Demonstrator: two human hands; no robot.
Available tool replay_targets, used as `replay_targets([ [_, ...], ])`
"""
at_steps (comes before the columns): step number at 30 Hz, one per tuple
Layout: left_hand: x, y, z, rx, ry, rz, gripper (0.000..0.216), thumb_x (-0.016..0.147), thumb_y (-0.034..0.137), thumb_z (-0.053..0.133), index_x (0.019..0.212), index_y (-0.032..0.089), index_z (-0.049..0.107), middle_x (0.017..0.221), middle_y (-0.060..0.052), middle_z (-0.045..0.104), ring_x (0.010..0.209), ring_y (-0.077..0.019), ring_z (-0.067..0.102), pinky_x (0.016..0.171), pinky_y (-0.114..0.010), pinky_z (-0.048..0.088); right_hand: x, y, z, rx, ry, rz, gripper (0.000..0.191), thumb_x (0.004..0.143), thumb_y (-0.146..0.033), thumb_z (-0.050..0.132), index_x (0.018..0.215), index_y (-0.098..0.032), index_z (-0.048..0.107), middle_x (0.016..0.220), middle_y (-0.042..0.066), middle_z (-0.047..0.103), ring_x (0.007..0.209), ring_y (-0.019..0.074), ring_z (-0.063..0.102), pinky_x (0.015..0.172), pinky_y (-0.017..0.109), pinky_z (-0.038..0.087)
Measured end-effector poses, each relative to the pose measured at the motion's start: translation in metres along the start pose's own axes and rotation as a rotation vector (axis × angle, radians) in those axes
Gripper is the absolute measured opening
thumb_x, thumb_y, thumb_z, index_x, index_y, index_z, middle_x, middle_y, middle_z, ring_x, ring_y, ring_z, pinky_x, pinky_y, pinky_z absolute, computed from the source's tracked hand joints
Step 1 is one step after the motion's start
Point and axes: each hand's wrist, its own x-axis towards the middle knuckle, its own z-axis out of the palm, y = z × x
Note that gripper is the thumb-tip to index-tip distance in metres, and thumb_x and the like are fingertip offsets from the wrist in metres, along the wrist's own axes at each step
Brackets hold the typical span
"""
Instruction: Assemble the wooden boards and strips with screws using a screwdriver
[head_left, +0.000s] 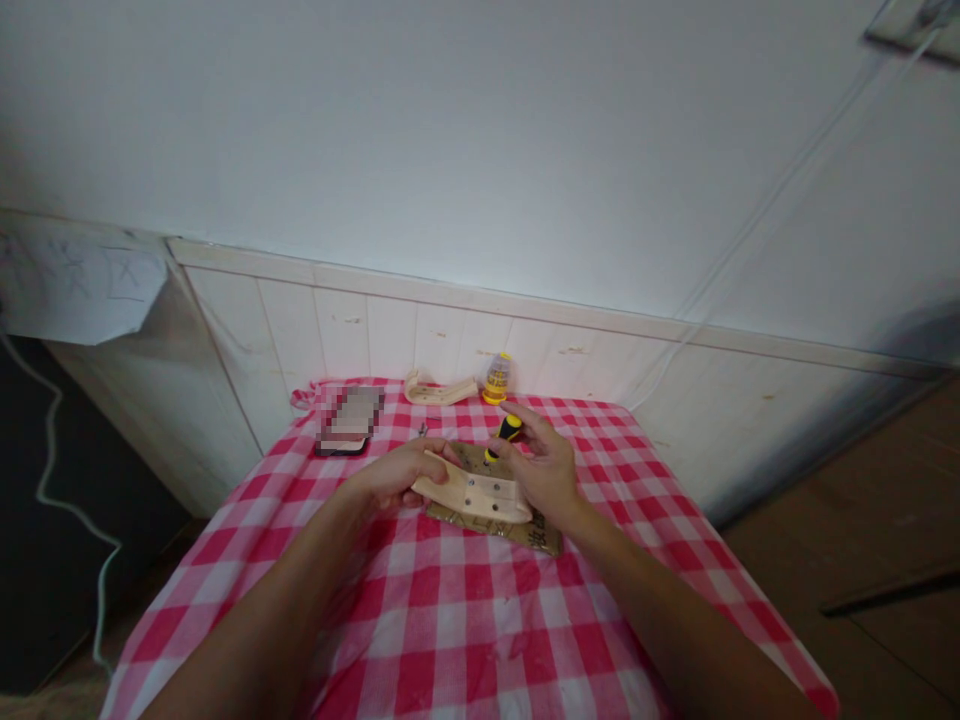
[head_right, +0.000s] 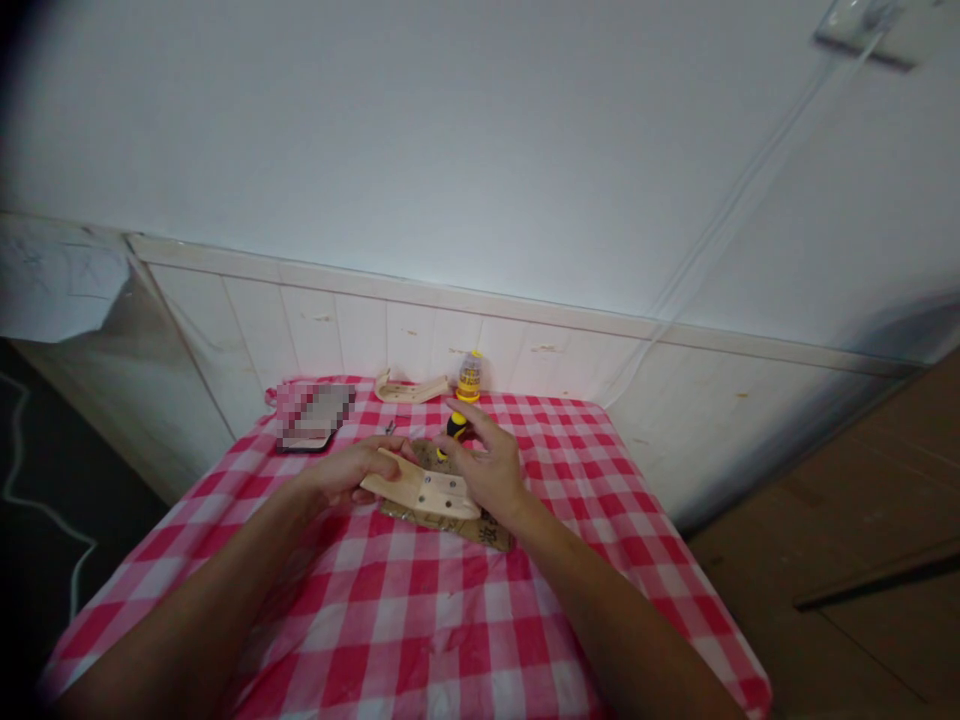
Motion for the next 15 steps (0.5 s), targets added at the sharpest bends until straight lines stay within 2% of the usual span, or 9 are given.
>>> replay_targets([
  [4, 0.0, 0.001, 0.002, 0.015, -0.012, 0.001, 0.036, 0.051, 0.019, 0.059, 0.086, 0.015, 0.061, 0.06, 0.003, 0.059, 0.035, -0.0065, 0.04, 0.03, -0.017, 0.018, -0.001, 0.004, 0.001, 0.05, -0.054, 0.041, 0.044, 0.078, -0.031, 0.079, 0.122, -0.029, 0.071, 0.099, 0.004, 0.075, 0.086, 0.0191, 0.071, 0.081, 0.032, 0.06],
  [9, -0.001, 0.002, 0.004, 0.02, -0.009, 0.011, 0.035, 0.052, 0.018, 0.059, 0.087, 0.015, 0.061, 0.06, 0.003, 0.058, 0.035, -0.0065, 0.04, 0.031, -0.017, 0.017, -0.003, 0.009, 0.003, 0.049, -0.147, 0.07, 0.044, 0.076, -0.034, 0.083, 0.119, -0.03, 0.073, 0.104, 0.004, 0.076, 0.089, 0.0202, 0.072, 0.08, 0.032, 0.06],
  [15, 0.0, -0.001, 0.002, 0.036, -0.001, 0.022, 0.034, 0.053, 0.018, 0.058, 0.087, 0.016, 0.061, 0.058, 0.004, 0.057, 0.035, -0.0068, 0.039, 0.031, -0.017, 0.018, -0.004, 0.014, 0.003, 0.038, -0.174, 0.112, 0.045, 0.078, -0.033, 0.082, 0.122, -0.031, 0.071, 0.104, 0.003, 0.077, 0.087, 0.0192, 0.073, 0.078, 0.031, 0.061],
])
